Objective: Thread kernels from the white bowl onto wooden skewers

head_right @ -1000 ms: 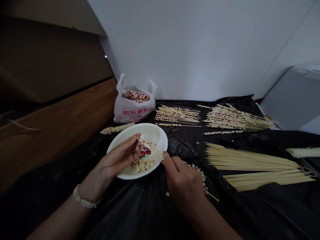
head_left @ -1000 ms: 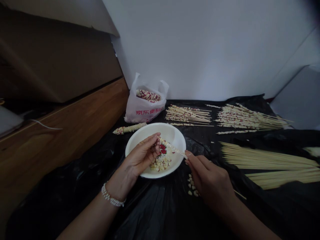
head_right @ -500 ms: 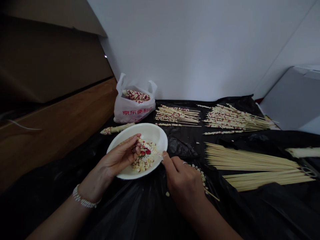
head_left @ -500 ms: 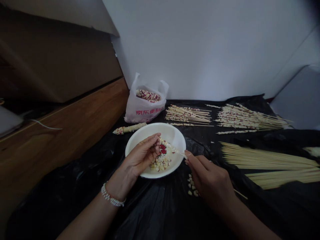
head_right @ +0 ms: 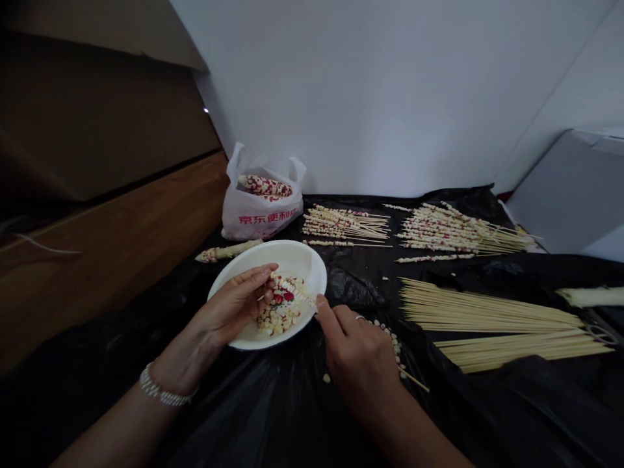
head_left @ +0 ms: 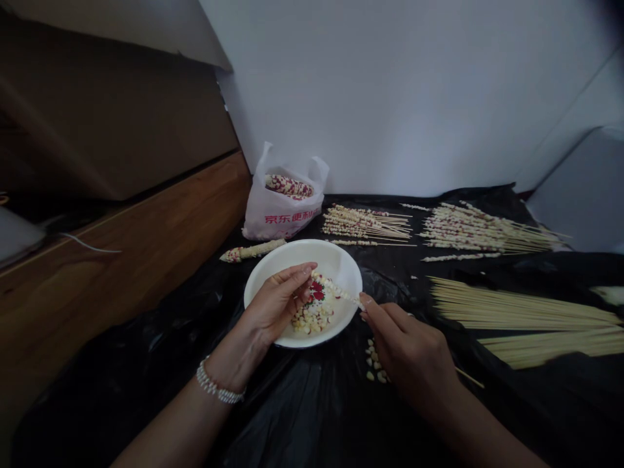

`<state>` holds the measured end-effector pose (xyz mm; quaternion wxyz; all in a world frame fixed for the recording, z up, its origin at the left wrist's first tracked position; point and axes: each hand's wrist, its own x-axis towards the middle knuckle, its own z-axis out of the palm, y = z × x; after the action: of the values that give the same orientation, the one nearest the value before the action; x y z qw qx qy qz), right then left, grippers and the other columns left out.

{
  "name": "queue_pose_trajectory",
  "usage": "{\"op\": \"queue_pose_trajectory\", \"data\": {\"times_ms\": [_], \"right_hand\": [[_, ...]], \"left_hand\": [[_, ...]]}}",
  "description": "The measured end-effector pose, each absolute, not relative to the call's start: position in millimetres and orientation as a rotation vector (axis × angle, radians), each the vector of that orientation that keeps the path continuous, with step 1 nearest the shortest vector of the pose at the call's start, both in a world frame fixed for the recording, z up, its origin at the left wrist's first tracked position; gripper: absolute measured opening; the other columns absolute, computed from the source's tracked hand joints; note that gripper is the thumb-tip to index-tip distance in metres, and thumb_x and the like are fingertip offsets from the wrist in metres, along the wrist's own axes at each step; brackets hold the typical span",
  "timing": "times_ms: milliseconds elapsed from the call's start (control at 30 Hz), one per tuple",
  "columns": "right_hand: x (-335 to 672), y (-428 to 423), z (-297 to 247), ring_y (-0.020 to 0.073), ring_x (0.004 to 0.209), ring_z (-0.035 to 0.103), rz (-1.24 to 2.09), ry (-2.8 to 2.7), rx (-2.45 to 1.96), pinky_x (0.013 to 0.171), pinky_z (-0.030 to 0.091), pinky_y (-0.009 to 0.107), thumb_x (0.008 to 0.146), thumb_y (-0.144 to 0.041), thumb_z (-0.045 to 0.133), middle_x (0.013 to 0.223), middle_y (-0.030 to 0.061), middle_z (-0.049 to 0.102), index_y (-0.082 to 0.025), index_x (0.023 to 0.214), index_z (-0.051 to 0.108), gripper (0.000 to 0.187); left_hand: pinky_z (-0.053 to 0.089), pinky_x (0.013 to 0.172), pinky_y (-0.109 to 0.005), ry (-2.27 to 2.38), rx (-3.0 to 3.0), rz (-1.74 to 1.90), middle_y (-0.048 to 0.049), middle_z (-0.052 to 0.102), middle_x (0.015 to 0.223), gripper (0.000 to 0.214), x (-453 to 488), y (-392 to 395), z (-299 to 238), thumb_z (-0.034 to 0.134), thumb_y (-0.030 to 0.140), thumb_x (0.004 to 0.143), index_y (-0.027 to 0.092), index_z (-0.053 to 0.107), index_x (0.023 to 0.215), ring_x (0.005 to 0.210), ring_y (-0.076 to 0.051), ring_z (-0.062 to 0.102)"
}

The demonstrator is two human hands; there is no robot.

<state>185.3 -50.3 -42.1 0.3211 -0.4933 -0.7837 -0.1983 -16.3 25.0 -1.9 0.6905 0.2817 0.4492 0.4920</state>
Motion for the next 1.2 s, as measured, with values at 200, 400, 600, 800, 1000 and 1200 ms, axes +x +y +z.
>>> {"op": "queue_pose_trajectory", "data": {"times_ms": [200, 400, 600, 800, 1000, 1200], "right_hand": [[185.7, -50.2, -41.4, 0.0106, 0.064, 0.06, -0.45, -2.047, -1.312, 0.058, 0.041, 0.022, 0.09, -0.012, 0.047, 0.073, 0.0015, 0.063, -0.012, 0.119, 0.062, 0.032], [185.7, -49.2, -41.3, 0.0103, 0.064, 0.061, -0.433, -2.015, -1.334, 0.059, 0.043, 0.022, 0.091, -0.015, 0.049, 0.075, 0.0006, 0.064, -0.014, 0.118, 0.062, 0.03], [185.4, -49.9, -41.7, 0.0107, 0.066, 0.062, -0.403, -2.02, -1.33, 0.06, 0.044, 0.021, 0.091, -0.014, 0.047, 0.074, 0.0015, 0.064, -0.014, 0.119, 0.062, 0.031], [184.5, -50.3, -40.9, 0.01, 0.064, 0.062, -0.389, -2.027, -1.349, 0.058, 0.044, 0.02, 0.092, -0.016, 0.046, 0.074, 0.0013, 0.064, -0.014, 0.118, 0.063, 0.031], [183.7, -50.5, -37.7, 0.0098, 0.065, 0.062, -0.401, -2.016, -1.332, 0.06, 0.045, 0.02, 0.094, -0.019, 0.046, 0.072, 0.0018, 0.065, -0.013, 0.116, 0.064, 0.029], [183.5, -50.6, -38.7, 0.0108, 0.065, 0.063, -0.404, -2.016, -1.322, 0.061, 0.046, 0.021, 0.092, -0.015, 0.049, 0.072, 0.0016, 0.064, -0.012, 0.116, 0.064, 0.029]], "left_hand": [[0.051, 0.055, -0.015, 0.957, 0.589, 1.092, -0.0036, 0.063, 0.071, 0.019, -15.6, 24.7, -0.4, 0.062, 0.02, 0.085, 0.011, 0.071, 0.099, 0.061, -0.007, 0.059], [0.051, 0.055, -0.014, 0.931, 0.562, 1.07, -0.0038, 0.063, 0.074, 0.017, -16.1, 26.0, 1.1, 0.06, 0.016, 0.086, 0.01, 0.07, 0.099, 0.063, -0.007, 0.059], [0.052, 0.056, -0.015, 0.927, 0.585, 1.072, -0.0043, 0.065, 0.071, 0.013, -16.6, 25.4, -1.2, 0.064, 0.007, 0.08, 0.01, 0.071, 0.091, 0.061, -0.008, 0.06], [0.052, 0.058, -0.014, 0.917, 0.58, 1.129, -0.0047, 0.067, 0.073, 0.017, -16.1, 25.8, -2.0, 0.067, 0.002, 0.075, 0.009, 0.072, 0.089, 0.062, -0.007, 0.062], [0.053, 0.058, -0.013, 0.912, 0.593, 1.16, -0.0038, 0.067, 0.071, 0.014, -14.6, 25.3, -0.9, 0.071, 0.005, 0.073, 0.01, 0.072, 0.086, 0.061, -0.007, 0.062], [0.054, 0.059, -0.013, 0.922, 0.624, 1.149, -0.0041, 0.068, 0.072, 0.018, -14.0, 24.2, -1.5, 0.072, 0.004, 0.071, 0.01, 0.073, 0.088, 0.061, -0.006, 0.062]]}}
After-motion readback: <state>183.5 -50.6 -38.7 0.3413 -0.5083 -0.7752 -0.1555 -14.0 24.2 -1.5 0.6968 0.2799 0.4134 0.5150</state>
